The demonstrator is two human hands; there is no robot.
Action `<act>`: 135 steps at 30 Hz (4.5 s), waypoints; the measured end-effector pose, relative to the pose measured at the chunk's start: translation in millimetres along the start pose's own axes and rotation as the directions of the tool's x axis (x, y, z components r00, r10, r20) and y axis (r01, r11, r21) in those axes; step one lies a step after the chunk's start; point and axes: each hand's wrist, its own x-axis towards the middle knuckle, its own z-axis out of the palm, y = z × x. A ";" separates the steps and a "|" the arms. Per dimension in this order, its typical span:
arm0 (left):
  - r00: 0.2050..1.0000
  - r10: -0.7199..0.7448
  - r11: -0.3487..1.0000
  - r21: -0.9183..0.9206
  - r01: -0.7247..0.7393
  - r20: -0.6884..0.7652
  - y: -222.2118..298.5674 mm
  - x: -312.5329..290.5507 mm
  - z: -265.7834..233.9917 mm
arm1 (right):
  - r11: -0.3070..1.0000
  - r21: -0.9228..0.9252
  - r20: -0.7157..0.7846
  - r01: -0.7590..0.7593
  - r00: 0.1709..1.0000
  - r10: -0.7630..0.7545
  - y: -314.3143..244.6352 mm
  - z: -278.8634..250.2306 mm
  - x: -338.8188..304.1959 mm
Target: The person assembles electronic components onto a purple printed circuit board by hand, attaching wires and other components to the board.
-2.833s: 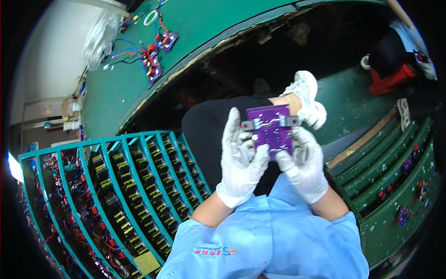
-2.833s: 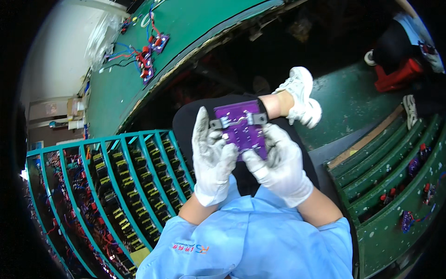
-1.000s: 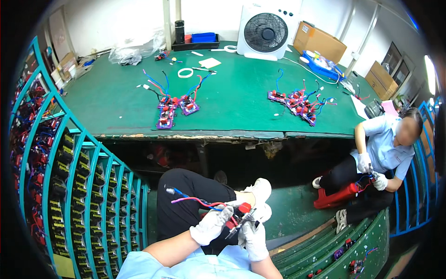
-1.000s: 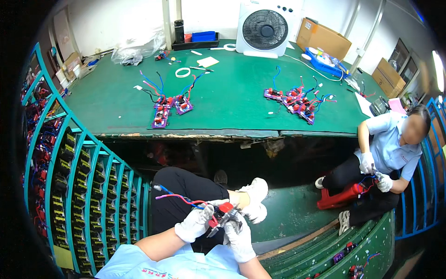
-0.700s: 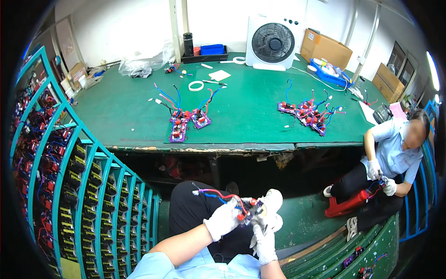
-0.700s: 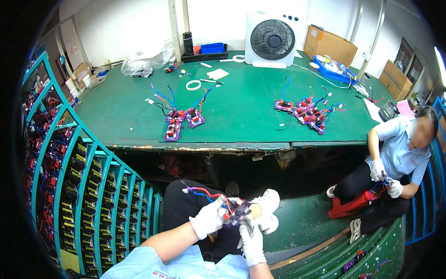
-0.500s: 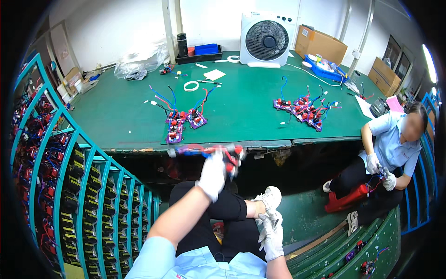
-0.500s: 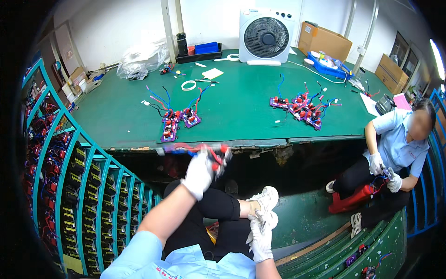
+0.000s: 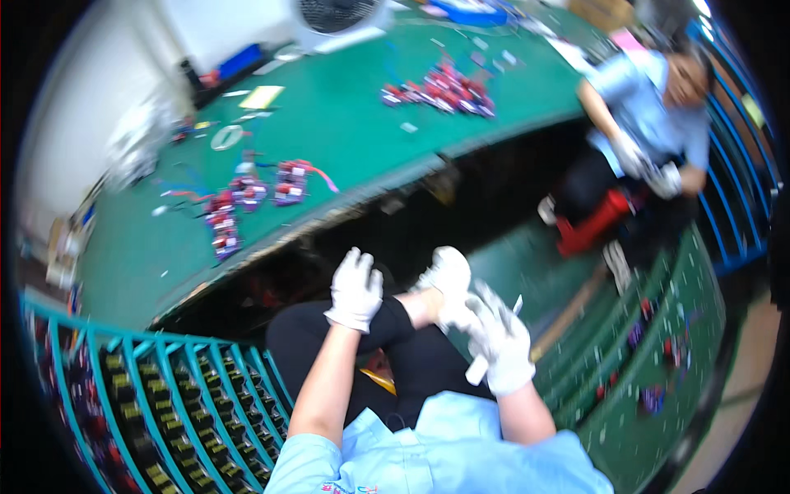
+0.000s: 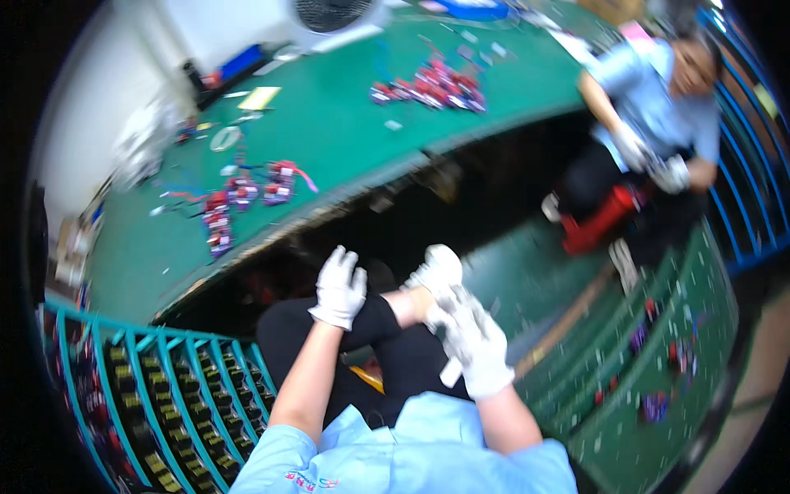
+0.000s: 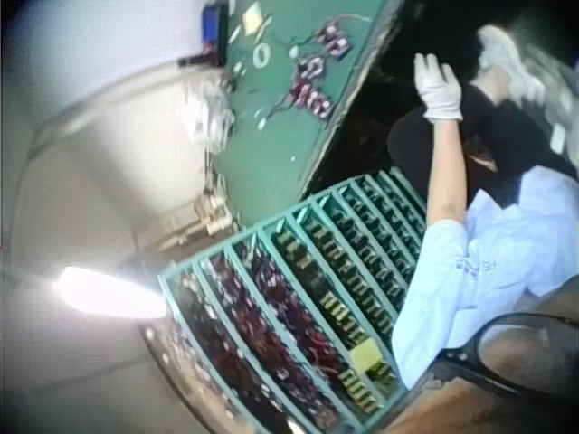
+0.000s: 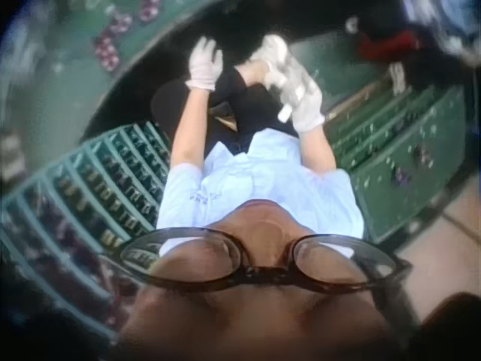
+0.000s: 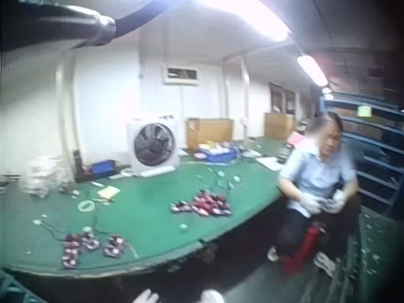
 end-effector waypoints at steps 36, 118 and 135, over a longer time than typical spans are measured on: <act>0.675 -0.372 0.698 -0.287 0.656 0.638 -69.2 -18.3 58.1 | 0.008 -0.260 -0.874 -0.966 0.232 -0.428 -110.3 -329.5 -200.5; 0.448 -0.068 -0.688 -0.367 0.627 0.892 129.8 -89.6 -81.2 | 0.481 -0.606 0.516 0.634 0.773 -0.369 -28.5 38.8 -5.4; 0.492 0.403 -0.683 -0.104 0.723 0.772 108.5 -95.4 -59.0 | 0.810 -0.511 0.446 0.286 0.894 -0.034 -51.5 40.3 1.8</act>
